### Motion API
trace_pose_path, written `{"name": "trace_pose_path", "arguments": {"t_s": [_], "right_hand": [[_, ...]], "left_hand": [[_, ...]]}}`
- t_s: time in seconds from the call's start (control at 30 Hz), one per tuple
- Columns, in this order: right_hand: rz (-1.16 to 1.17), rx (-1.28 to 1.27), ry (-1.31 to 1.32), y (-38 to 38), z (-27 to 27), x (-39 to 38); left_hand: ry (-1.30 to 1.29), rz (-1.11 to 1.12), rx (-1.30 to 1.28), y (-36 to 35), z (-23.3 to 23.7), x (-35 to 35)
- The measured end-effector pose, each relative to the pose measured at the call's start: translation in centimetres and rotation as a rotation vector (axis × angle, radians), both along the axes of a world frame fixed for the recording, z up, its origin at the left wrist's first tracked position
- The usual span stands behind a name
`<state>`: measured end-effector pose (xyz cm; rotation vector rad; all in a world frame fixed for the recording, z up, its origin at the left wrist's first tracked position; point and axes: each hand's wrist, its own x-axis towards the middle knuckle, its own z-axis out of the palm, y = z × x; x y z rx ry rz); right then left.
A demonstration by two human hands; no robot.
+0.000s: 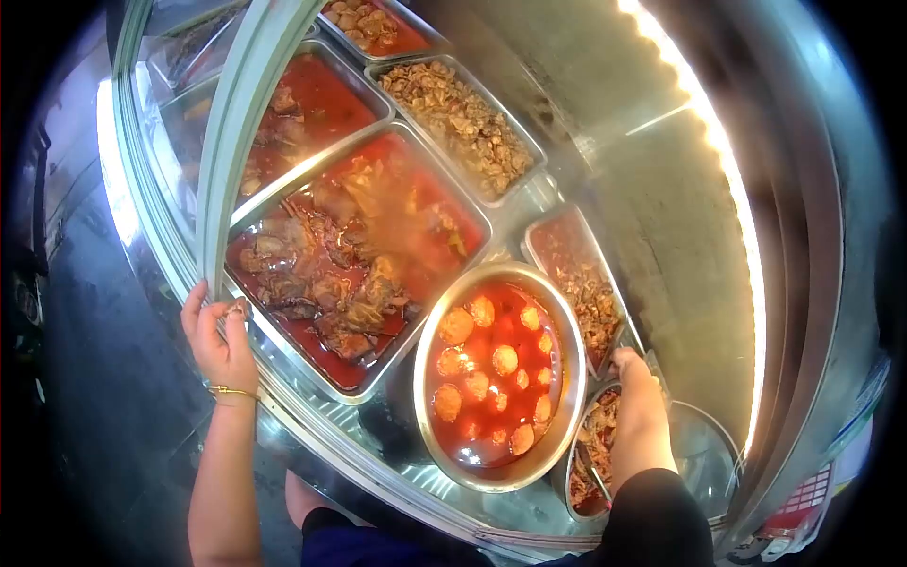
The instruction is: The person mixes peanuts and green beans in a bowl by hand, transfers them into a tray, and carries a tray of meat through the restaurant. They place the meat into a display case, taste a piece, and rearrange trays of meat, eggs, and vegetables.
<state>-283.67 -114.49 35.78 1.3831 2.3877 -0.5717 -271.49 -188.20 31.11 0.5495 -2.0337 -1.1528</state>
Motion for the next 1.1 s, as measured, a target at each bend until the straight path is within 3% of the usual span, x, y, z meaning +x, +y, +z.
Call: {"name": "trace_pose_path", "arguments": {"t_s": [0.03, 0.07, 0.2, 0.43, 0.47, 0.57, 0.73, 0.87, 1.0, 1.1], "right_hand": [[-0.044, 0.075, 0.008, -1.4, 1.1, -0.4], [-0.016, 0.046, -0.069, -2.0, 0.8, -0.7], [-0.114, -0.142, 0.046, -7.3, 1.9, -1.9], [-0.038, -0.157, 0.201, -4.1, -2.5, -6.5], [-0.126, -0.183, 0.274, -4.0, -3.0, -6.8], [-0.023, -0.041, 0.213, -3.4, -3.5, -7.5], [-0.067, -0.071, 0.306, -3.0, -3.5, -6.9], [-0.275, -0.487, 0.622, -2.2, -4.0, -5.7], [-0.264, -0.518, 0.57, 0.6, -5.0, -5.4], [-0.372, -0.591, 0.86, -7.0, -2.1, -4.6]], "left_hand": [[0.006, 0.0, 0.029, 0.0, 0.0, -0.1], [0.001, 0.011, -0.02, 0.0, 0.0, -0.2], [0.018, -0.007, 0.037, 0.0, 0.0, -0.2], [0.014, -0.011, 0.076, 0.0, 0.2, -0.1], [0.011, -0.009, 0.08, 0.0, 0.2, -0.1], [0.016, -0.007, 0.01, -0.1, 0.0, -0.2], [0.001, -0.012, 0.106, 0.0, 0.1, 0.0], [-0.012, 0.006, 0.032, -0.1, -0.3, -0.1], [0.006, 0.015, 0.011, 0.0, -0.2, 0.0], [-0.012, 0.027, -0.014, 0.1, -0.1, 0.0]]}}
